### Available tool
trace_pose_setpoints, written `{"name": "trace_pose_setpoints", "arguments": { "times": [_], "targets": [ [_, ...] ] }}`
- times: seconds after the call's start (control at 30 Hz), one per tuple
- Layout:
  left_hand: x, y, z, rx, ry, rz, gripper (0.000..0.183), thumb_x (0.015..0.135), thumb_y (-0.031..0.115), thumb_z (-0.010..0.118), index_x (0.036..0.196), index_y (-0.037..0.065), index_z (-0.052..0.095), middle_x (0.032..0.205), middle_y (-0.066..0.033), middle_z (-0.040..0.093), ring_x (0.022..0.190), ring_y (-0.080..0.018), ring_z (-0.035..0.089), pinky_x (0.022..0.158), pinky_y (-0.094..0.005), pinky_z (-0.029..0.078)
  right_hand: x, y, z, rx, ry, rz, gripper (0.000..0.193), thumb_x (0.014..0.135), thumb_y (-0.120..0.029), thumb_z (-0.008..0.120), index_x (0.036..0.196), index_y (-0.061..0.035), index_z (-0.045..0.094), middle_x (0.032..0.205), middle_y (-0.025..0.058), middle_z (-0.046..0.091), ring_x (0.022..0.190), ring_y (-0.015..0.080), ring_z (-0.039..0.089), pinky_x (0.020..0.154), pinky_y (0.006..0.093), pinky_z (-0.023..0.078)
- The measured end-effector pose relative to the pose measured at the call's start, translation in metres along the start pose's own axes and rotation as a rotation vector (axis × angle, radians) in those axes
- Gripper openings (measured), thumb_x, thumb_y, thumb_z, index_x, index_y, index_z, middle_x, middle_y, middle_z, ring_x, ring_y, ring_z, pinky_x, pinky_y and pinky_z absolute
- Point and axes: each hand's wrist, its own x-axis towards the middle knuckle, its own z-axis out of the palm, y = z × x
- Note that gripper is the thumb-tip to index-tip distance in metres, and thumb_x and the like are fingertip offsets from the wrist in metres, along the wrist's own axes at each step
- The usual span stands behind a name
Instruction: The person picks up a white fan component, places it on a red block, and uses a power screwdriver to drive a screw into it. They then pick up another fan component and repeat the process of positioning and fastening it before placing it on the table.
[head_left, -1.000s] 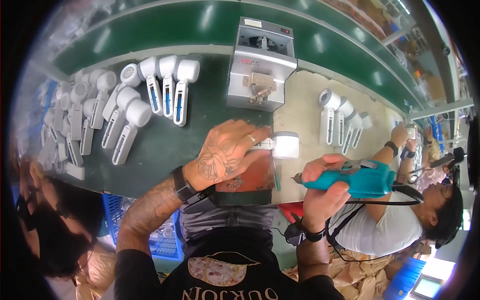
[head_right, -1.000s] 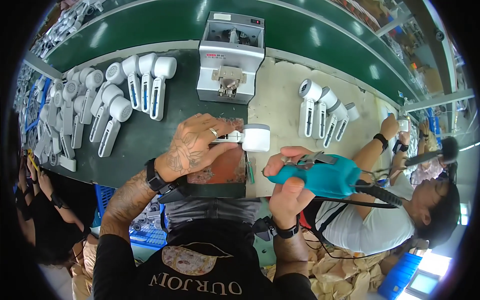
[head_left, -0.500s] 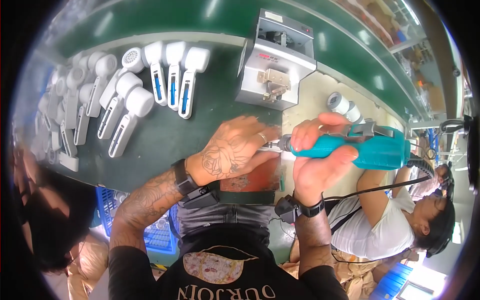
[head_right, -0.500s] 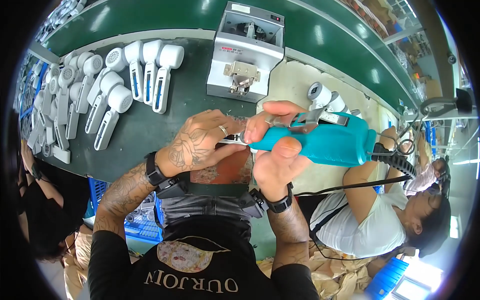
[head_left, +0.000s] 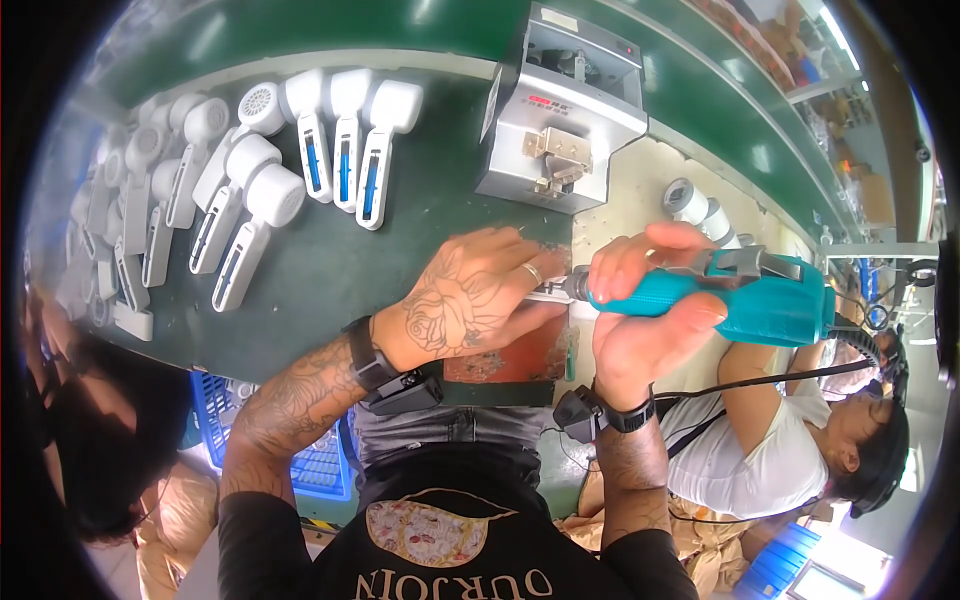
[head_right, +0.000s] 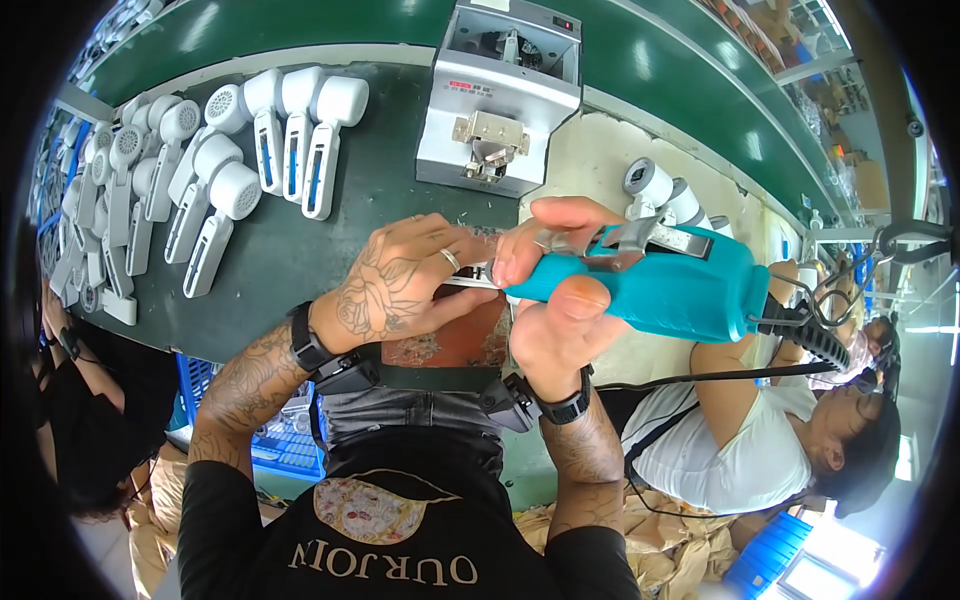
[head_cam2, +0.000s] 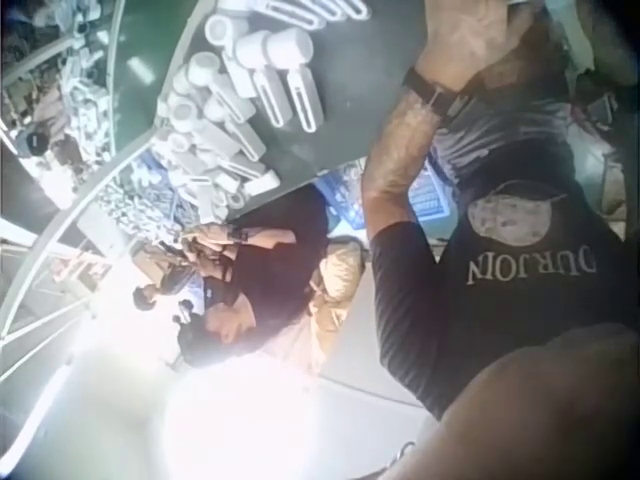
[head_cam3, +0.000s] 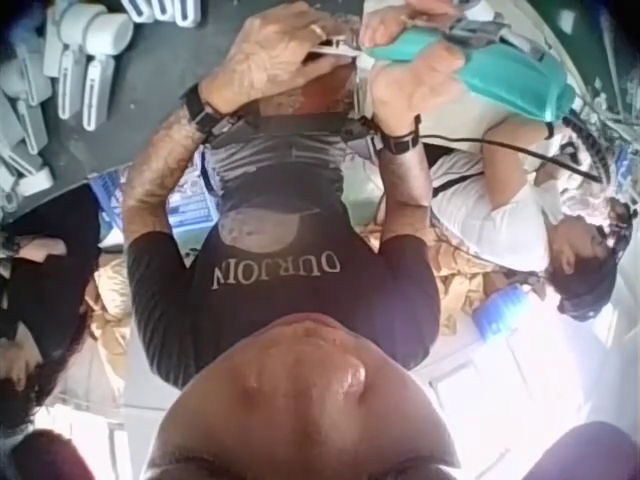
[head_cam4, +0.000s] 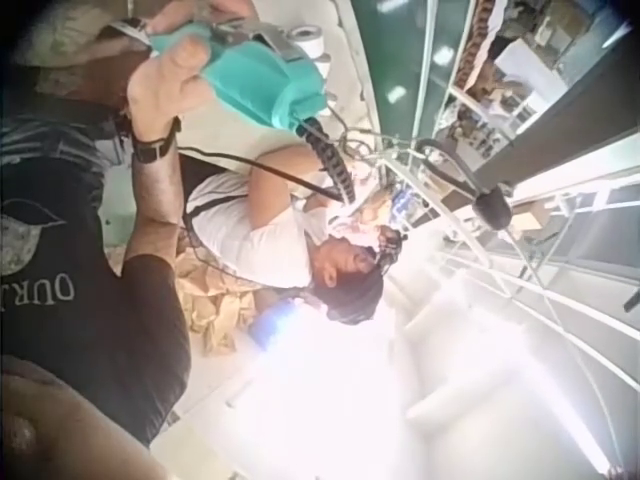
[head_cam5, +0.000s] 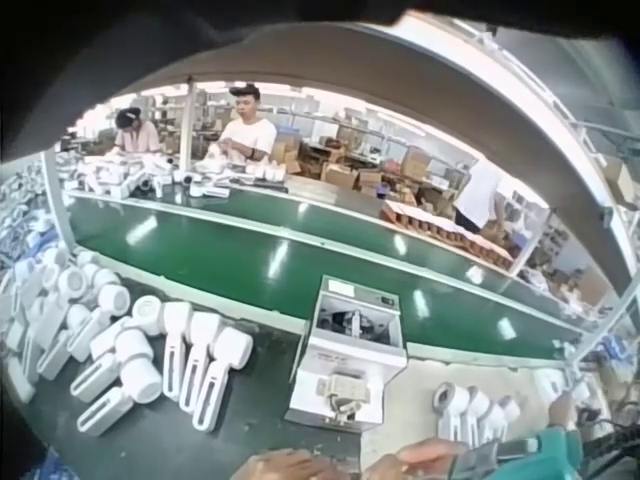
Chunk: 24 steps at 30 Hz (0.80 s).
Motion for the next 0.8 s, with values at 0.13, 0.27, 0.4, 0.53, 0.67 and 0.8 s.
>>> {"name": "trace_pose_setpoints", "arguments": {
  "times": [0.13, 0.27, 0.4, 0.53, 0.67, 0.8],
  "targets": [
    [0.0001, -0.0002, 0.0012, -0.001, -0.002, -0.001, 0.045, 0.072, 0.018, 0.076, 0.112, 0.003, 0.062, 0.091, -0.0102, 0.064, 0.083, -0.0288, 0.060, 0.074, -0.0399, 0.052, 0.0011, 0.0002, -0.0007, 0.000, 0.000, -0.022, 0.082, 0.082, -0.078, 0.051, 0.112, -0.0015, 0.054, 0.062, 0.0016, 0.047, 0.054, 0.0146, 0.045, 0.051, 0.0306, 0.038],
    [-0.0005, -0.0016, 0.0012, -0.016, 0.006, 0.002, 0.046, 0.072, 0.018, 0.076, 0.113, 0.003, 0.062, 0.092, -0.0109, 0.064, 0.083, -0.0296, 0.061, 0.074, -0.0408, 0.052, 0.0022, -0.0001, 0.0008, 0.021, -0.025, -0.017, 0.083, 0.082, -0.078, 0.052, 0.111, 0.0001, 0.054, 0.061, 0.0022, 0.047, 0.053, 0.0150, 0.046, 0.051, 0.0309, 0.039],
    [0.0001, -0.0012, 0.0014, -0.007, -0.015, -0.006, 0.046, 0.072, 0.018, 0.076, 0.114, 0.003, 0.062, 0.092, -0.0110, 0.064, 0.083, -0.0299, 0.061, 0.074, -0.0411, 0.052, 0.0016, 0.0004, -0.0015, 0.012, -0.036, -0.024, 0.083, 0.083, -0.077, 0.052, 0.111, 0.0011, 0.054, 0.061, 0.0026, 0.048, 0.052, 0.0154, 0.046, 0.051, 0.0313, 0.039],
    [0.0000, 0.0008, -0.0003, -0.048, -0.030, -0.059, 0.044, 0.072, 0.017, 0.076, 0.111, 0.004, 0.062, 0.091, -0.0105, 0.063, 0.083, -0.0302, 0.061, 0.072, -0.0407, 0.052, 0.0016, -0.0007, 0.0012, -0.039, -0.047, -0.051, 0.082, 0.084, -0.076, 0.053, 0.111, 0.0016, 0.053, 0.060, 0.0031, 0.048, 0.052, 0.0156, 0.047, 0.052, 0.0319, 0.041],
    [-0.0036, -0.0063, 0.0044, -0.027, 0.037, 0.038, 0.038, 0.072, 0.016, 0.077, 0.105, 0.005, 0.061, 0.088, -0.0090, 0.061, 0.082, -0.0298, 0.061, 0.068, -0.0408, 0.052, 0.0022, 0.0001, 0.0035, -0.047, -0.045, -0.059, 0.081, 0.085, -0.075, 0.053, 0.111, 0.0018, 0.053, 0.060, 0.0033, 0.048, 0.052, 0.0158, 0.048, 0.052, 0.0321, 0.042],
    [-0.0013, -0.0060, 0.0051, -0.088, 0.049, 0.030, 0.033, 0.073, 0.016, 0.078, 0.099, 0.006, 0.060, 0.086, -0.0081, 0.060, 0.081, -0.0290, 0.060, 0.066, -0.0407, 0.052, 0.0024, 0.0015, 0.0004, -0.020, -0.038, -0.051, 0.079, 0.087, -0.073, 0.053, 0.111, 0.0019, 0.052, 0.061, 0.0033, 0.048, 0.053, 0.0159, 0.047, 0.052, 0.0322, 0.041]
  ]
}}
